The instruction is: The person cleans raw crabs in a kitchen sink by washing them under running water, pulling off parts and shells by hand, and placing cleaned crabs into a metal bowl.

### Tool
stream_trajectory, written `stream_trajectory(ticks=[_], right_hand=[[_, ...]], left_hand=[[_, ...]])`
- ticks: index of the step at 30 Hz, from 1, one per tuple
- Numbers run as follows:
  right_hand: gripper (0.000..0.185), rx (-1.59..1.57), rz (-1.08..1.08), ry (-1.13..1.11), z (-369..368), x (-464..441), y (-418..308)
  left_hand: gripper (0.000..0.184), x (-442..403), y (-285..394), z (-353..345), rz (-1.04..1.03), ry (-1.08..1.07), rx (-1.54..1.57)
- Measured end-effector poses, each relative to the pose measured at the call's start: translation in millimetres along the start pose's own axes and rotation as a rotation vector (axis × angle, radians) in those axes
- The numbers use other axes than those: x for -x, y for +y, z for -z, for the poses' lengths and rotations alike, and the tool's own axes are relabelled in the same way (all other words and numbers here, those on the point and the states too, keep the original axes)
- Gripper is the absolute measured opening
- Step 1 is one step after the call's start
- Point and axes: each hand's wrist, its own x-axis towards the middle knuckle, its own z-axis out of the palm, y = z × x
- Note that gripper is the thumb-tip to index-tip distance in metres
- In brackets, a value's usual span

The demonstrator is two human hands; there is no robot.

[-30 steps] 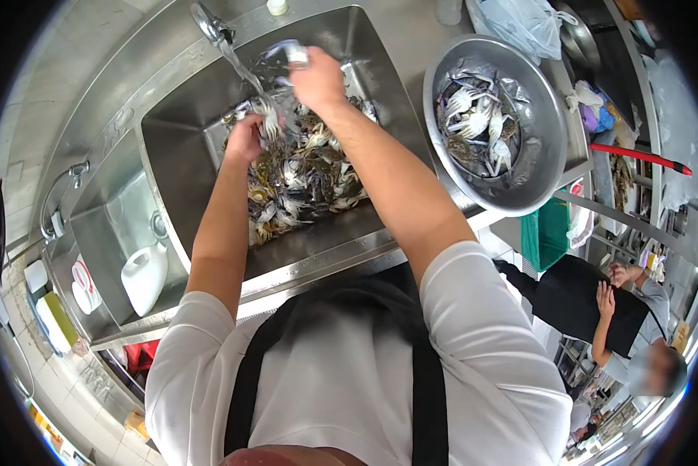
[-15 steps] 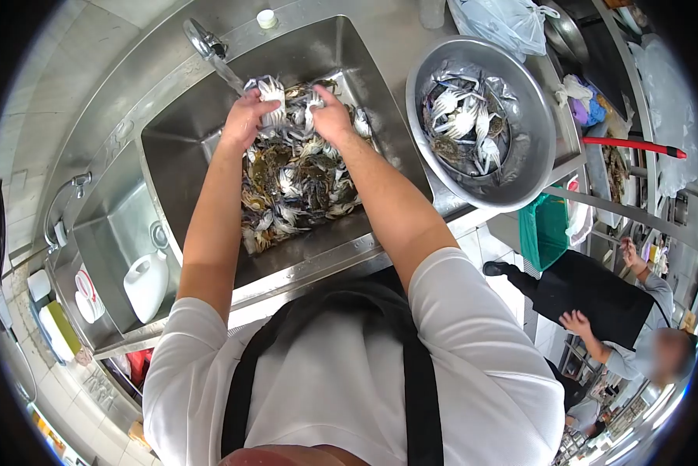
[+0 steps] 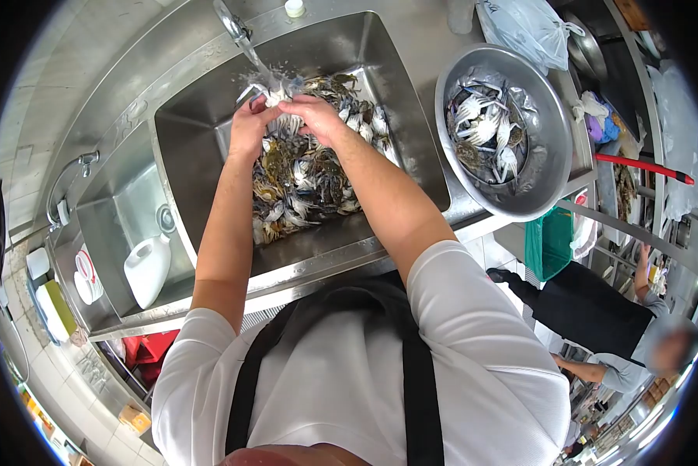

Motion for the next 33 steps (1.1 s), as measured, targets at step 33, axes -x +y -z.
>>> stream_trajectory(ticks=[33], right_hand=[[0.040,1.259,0.415,0.037,-55,-22,-87]], left_hand=[[0.013,0,-81,78,0.147,0.304,-0.065]])
